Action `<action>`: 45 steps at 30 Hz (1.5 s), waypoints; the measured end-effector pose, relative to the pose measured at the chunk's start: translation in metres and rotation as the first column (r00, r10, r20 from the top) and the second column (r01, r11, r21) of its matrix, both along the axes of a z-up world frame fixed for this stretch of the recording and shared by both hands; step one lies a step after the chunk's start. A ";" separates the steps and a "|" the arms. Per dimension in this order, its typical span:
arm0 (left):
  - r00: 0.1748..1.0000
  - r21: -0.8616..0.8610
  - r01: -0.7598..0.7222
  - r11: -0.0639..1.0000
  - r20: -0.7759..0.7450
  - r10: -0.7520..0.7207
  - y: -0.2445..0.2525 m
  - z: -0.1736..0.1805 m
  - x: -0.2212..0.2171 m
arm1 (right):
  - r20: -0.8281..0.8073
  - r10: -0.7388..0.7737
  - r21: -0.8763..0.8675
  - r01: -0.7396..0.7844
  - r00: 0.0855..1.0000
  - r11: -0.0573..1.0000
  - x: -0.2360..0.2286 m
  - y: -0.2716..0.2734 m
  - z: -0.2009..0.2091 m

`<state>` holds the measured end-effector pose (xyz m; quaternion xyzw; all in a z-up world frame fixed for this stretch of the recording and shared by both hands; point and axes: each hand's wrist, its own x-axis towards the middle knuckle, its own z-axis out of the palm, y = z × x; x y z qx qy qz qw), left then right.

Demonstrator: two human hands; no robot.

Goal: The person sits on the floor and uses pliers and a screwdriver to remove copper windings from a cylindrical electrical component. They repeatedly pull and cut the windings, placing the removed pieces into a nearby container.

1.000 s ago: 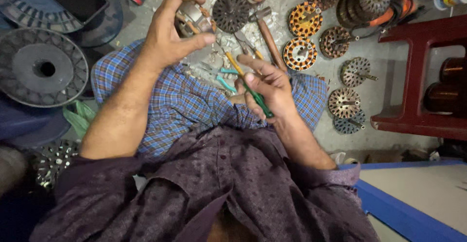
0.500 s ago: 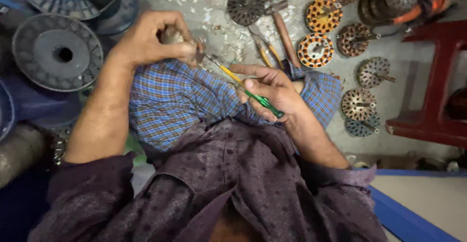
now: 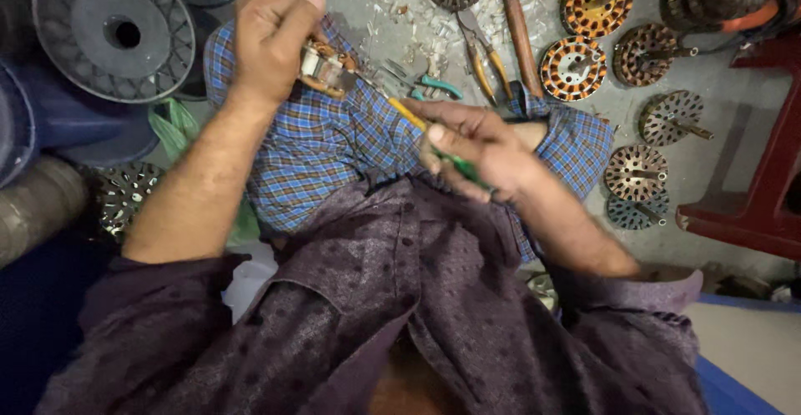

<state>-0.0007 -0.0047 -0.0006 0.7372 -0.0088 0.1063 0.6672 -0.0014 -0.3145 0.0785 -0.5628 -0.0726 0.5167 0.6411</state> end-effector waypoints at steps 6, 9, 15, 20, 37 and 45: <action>0.986 -0.084 -0.158 0.984 0.039 0.161 -0.006 -0.005 0.004 | -0.028 -0.226 0.144 0.227 0.974 0.963 -0.038 0.013 -0.023; 0.979 -0.116 -0.195 0.974 0.029 0.200 -0.001 -0.007 0.006 | -0.130 -0.317 0.211 0.339 0.939 0.917 -0.042 0.025 -0.024; 0.961 -0.183 -0.261 0.948 0.041 0.273 0.006 -0.008 0.009 | -0.163 -0.420 0.173 0.445 0.893 0.879 -0.041 0.046 -0.017; 0.910 -0.176 -0.336 0.925 0.193 0.367 0.010 -0.010 0.013 | -0.096 -0.419 0.125 0.428 0.903 0.895 -0.038 0.054 -0.018; 0.855 -0.150 -0.509 0.848 0.024 0.518 0.012 0.002 0.012 | -0.035 -0.458 0.144 0.458 0.888 0.877 -0.040 0.090 -0.046; 0.838 -0.168 -0.527 0.833 0.062 0.542 0.026 0.000 0.007 | 0.023 -0.442 0.105 0.437 0.897 0.893 -0.048 0.110 -0.064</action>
